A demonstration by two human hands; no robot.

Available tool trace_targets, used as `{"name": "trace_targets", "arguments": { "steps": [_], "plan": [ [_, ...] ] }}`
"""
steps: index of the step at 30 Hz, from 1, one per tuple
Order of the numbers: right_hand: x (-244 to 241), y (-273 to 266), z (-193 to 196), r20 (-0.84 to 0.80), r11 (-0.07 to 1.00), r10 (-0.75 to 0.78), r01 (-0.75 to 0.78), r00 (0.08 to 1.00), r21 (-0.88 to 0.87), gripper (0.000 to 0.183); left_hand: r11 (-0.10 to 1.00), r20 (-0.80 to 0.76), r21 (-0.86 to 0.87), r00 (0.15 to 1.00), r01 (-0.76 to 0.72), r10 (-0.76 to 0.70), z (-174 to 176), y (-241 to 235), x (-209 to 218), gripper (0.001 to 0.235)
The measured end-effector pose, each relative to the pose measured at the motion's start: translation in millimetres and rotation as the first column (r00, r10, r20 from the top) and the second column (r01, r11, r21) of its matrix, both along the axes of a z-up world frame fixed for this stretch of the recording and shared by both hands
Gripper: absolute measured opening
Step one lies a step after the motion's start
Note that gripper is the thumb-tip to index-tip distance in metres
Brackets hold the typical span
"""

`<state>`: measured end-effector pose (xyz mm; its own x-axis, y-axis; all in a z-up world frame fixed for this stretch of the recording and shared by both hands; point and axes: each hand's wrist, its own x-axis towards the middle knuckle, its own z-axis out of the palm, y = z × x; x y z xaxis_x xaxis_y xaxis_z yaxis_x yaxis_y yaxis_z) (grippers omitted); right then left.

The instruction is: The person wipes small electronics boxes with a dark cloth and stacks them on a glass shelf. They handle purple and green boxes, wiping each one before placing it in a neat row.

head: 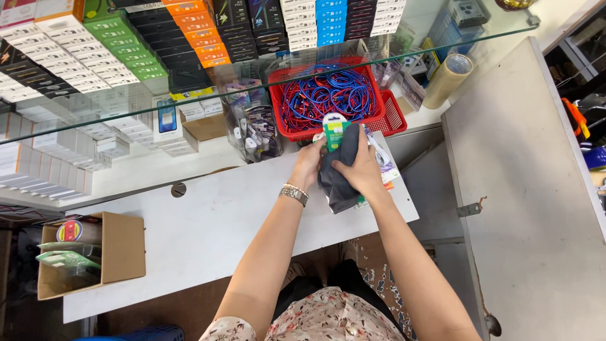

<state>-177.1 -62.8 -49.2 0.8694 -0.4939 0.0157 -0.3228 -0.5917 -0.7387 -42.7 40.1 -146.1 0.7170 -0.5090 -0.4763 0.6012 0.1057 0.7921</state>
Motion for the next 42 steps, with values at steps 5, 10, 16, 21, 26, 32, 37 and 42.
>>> {"name": "trace_targets", "arguments": {
  "steps": [5, 10, 16, 21, 26, 32, 37, 42],
  "plan": [
    [23, 1, 11, 0.409, 0.971, 0.225, -0.237, 0.884, -0.023, 0.100, 0.998, 0.162, 0.063, 0.986, 0.018, -0.028, 41, 41, 13, 0.054],
    [49, 9, 15, 0.253, 0.992, -0.077, 0.049, 0.964, 0.116, 0.083, 0.995, 0.300, -0.049, 0.949, -0.084, 0.095, 72, 87, 7, 0.052],
    [71, 78, 14, 0.470, 0.942, 0.277, -0.334, 0.838, 0.040, 0.073, 0.983, 0.344, -0.089, 0.921, -0.162, 0.183, 77, 130, -5, 0.054],
    [62, 131, 12, 0.354, 0.850, 0.518, -0.424, 0.778, -0.312, 0.065, 0.959, 0.262, -0.136, 0.925, -0.247, 0.276, 85, 165, -9, 0.052],
    [47, 139, -6, 0.299, 0.764, 0.632, -0.509, 0.715, -0.398, 0.061, 0.900, 0.330, -0.209, 0.838, -0.383, 0.434, 101, 211, -6, 0.039],
    [61, 149, 7, 0.470, 0.899, 0.417, -0.430, 0.778, -0.086, 0.049, 0.845, 0.787, 0.175, 0.587, -0.505, 0.188, 100, 248, -6, 0.025],
    [73, 180, 47, 0.487, 0.731, 0.682, -0.509, 0.546, -0.453, 0.046, 0.780, 0.931, 0.226, 0.364, -0.584, 0.002, 100, 242, -26, 0.030],
    [80, 179, 59, 0.542, 0.845, 0.502, -0.517, 0.675, -0.138, 0.040, 0.832, 0.811, 0.303, 0.585, -0.465, 0.032, 113, 240, -36, 0.034]
  ]
}}
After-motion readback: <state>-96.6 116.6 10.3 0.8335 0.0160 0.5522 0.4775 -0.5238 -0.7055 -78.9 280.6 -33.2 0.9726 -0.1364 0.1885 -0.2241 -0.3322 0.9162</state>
